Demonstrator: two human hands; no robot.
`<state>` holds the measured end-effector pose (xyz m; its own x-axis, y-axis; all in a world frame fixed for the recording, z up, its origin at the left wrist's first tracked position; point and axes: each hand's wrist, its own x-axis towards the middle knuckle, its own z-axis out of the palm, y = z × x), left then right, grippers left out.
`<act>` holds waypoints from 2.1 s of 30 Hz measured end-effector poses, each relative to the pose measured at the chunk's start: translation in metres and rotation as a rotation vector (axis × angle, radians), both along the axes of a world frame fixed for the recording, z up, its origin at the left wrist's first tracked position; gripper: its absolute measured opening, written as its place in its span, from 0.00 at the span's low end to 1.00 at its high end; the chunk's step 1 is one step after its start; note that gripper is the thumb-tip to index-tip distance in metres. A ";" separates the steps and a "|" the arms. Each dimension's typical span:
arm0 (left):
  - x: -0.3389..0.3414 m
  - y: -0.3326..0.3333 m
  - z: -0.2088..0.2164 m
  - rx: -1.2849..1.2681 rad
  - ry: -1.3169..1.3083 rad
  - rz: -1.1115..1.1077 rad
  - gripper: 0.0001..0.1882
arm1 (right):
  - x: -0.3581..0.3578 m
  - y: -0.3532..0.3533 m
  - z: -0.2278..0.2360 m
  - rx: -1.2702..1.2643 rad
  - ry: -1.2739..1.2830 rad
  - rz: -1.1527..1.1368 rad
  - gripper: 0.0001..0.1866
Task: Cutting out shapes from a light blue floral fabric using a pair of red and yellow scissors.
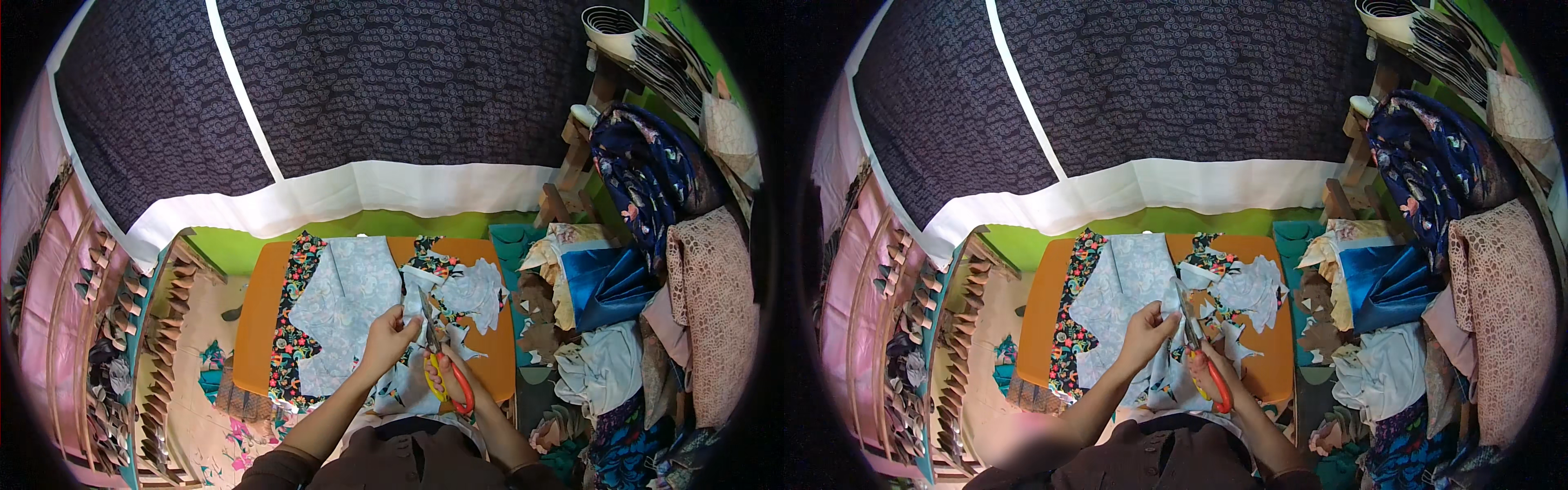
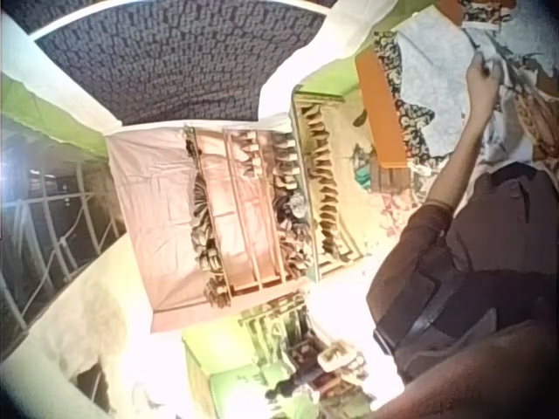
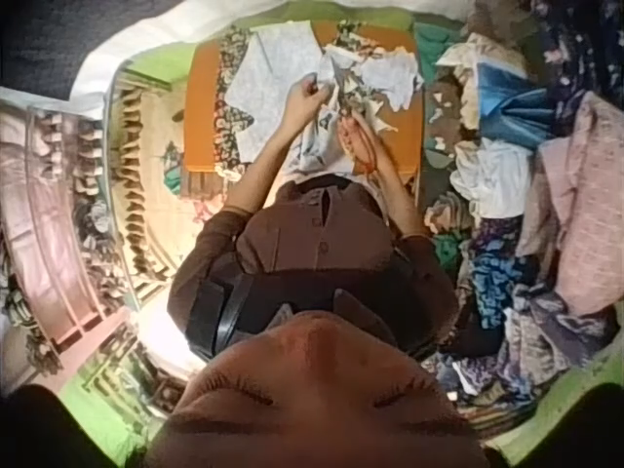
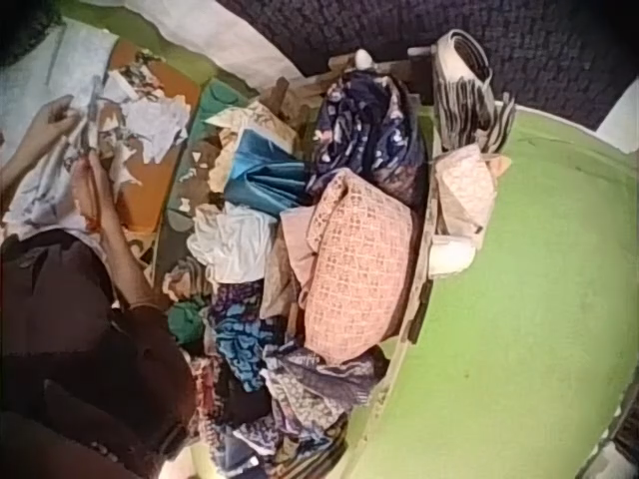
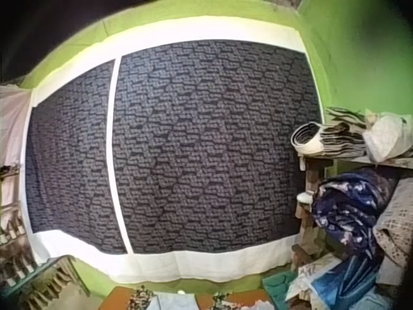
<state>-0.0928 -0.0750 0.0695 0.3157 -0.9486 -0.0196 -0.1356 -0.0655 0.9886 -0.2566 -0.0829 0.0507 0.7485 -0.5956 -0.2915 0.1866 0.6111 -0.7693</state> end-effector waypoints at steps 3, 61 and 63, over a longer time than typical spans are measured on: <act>-0.002 -0.003 0.013 -0.039 0.088 -0.003 0.12 | -0.002 -0.001 -0.006 -0.218 0.101 -0.021 0.19; -0.004 -0.016 0.020 -0.068 0.201 0.060 0.05 | -0.008 -0.007 -0.006 -0.514 0.193 -0.002 0.28; -0.008 -0.013 0.011 -0.095 0.194 0.088 0.05 | -0.007 -0.005 -0.005 -0.443 0.171 0.010 0.28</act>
<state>-0.1005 -0.0881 0.0809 0.3966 -0.9180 0.0000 0.0602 0.0260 0.9978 -0.2636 -0.0880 0.0461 0.7185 -0.6832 -0.1304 0.0304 0.2180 -0.9755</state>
